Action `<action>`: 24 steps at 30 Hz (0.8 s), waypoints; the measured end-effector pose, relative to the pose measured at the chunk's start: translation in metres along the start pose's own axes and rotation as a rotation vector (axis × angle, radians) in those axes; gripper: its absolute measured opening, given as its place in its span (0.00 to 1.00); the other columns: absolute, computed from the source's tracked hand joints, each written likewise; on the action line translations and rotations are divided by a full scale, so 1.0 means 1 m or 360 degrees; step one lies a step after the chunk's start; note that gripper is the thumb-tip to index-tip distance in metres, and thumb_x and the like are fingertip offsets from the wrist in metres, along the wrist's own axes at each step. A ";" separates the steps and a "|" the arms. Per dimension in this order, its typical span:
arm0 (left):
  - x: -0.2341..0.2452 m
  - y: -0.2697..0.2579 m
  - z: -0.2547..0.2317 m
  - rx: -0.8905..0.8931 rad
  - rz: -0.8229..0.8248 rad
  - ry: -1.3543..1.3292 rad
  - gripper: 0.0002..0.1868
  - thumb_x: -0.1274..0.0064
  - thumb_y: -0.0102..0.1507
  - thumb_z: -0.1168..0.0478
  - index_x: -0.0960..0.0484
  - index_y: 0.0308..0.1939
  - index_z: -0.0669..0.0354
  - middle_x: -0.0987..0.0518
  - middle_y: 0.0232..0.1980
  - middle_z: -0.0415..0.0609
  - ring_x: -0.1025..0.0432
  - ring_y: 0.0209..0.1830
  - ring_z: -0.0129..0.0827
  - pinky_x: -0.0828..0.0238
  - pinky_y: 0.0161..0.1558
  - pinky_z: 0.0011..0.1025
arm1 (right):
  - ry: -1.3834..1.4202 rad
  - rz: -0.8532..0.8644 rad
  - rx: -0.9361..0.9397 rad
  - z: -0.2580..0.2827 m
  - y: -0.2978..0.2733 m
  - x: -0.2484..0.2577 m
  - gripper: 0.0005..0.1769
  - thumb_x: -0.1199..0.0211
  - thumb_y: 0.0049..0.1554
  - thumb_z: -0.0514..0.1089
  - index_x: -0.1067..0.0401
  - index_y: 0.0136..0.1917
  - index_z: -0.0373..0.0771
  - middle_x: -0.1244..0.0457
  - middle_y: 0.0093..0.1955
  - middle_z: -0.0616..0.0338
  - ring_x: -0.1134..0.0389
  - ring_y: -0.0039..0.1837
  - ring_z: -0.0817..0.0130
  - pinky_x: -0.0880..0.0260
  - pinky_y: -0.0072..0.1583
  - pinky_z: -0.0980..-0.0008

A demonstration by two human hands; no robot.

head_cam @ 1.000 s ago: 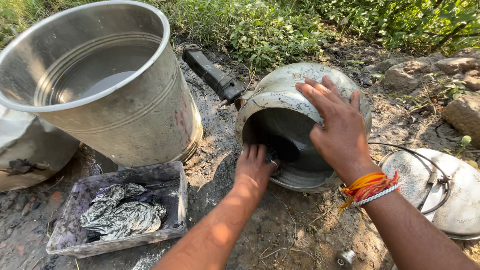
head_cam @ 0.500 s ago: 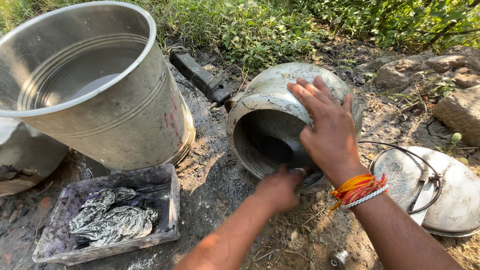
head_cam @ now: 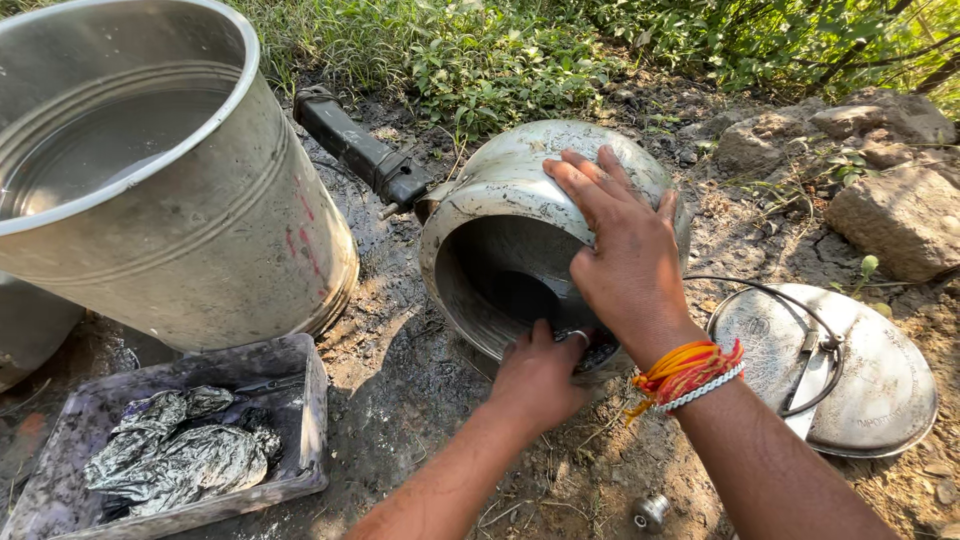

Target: The person scrubs the soot-covered interior of a metal cooker pot with their hand, using water, working the inner walls and bottom repeatedly while the pot rests on the ground beside a bucket of water. A lid and a tray with cloths or scrub pads sit nearby as the person continues cleaning.

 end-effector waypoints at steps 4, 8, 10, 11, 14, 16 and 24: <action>0.009 -0.012 -0.009 -0.0112 -0.0124 -0.0050 0.32 0.37 0.54 0.54 0.23 0.64 0.40 0.30 0.59 0.64 0.34 0.61 0.60 0.33 0.57 0.54 | 0.0073 0.0075 -0.0073 0.005 -0.006 0.005 0.48 0.49 0.39 0.24 0.33 0.72 0.52 0.43 0.79 0.67 0.55 0.84 0.56 0.69 0.70 0.14; 0.007 -0.024 -0.017 -0.0358 -0.0179 0.0029 0.28 0.40 0.57 0.57 0.21 0.63 0.39 0.28 0.59 0.64 0.33 0.62 0.61 0.32 0.57 0.54 | 0.0017 0.0100 -0.0088 0.013 -0.016 0.015 0.49 0.48 0.37 0.25 0.34 0.72 0.52 0.45 0.79 0.65 0.56 0.83 0.53 0.69 0.67 0.12; 0.000 -0.031 -0.022 -0.0419 -0.0096 0.0072 0.27 0.39 0.56 0.58 0.20 0.60 0.40 0.29 0.60 0.65 0.34 0.61 0.63 0.33 0.57 0.55 | 0.0014 0.0108 -0.0130 0.017 -0.024 0.019 0.50 0.47 0.37 0.25 0.34 0.72 0.53 0.45 0.78 0.65 0.56 0.83 0.53 0.69 0.67 0.11; -0.002 -0.034 -0.022 -0.0390 -0.0054 0.0048 0.25 0.40 0.57 0.56 0.20 0.60 0.40 0.29 0.61 0.65 0.34 0.62 0.62 0.33 0.58 0.55 | 0.0017 0.0099 -0.0157 0.017 -0.028 0.022 0.50 0.47 0.37 0.25 0.33 0.71 0.54 0.44 0.78 0.66 0.56 0.83 0.53 0.70 0.67 0.12; -0.001 -0.034 -0.012 -0.0294 0.0106 0.0132 0.23 0.42 0.60 0.56 0.20 0.61 0.37 0.29 0.62 0.63 0.34 0.63 0.60 0.34 0.61 0.54 | 0.0036 0.0040 -0.0215 0.015 -0.038 0.027 0.50 0.47 0.37 0.25 0.33 0.72 0.55 0.44 0.79 0.67 0.56 0.83 0.52 0.70 0.68 0.12; 0.005 -0.029 0.006 -0.0234 0.0236 0.0404 0.24 0.46 0.62 0.60 0.20 0.62 0.32 0.29 0.64 0.59 0.34 0.66 0.56 0.35 0.63 0.52 | 0.0020 0.0004 -0.0257 0.008 -0.043 0.030 0.50 0.47 0.38 0.25 0.33 0.72 0.54 0.43 0.79 0.67 0.56 0.84 0.52 0.70 0.69 0.13; 0.007 -0.017 0.020 -0.0205 0.0129 0.0934 0.32 0.41 0.57 0.63 0.24 0.65 0.33 0.36 0.71 0.59 0.42 0.72 0.57 0.48 0.71 0.49 | 0.0037 -0.0090 -0.0359 -0.021 -0.042 0.034 0.50 0.48 0.38 0.25 0.33 0.72 0.54 0.43 0.79 0.66 0.56 0.84 0.51 0.62 0.72 0.21</action>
Point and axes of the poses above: each hand's wrist, its own y-axis towards the middle knuckle, its own x-axis out of the back of the hand, z = x × y, the point moved 5 cm from there along y, towards the middle knuckle
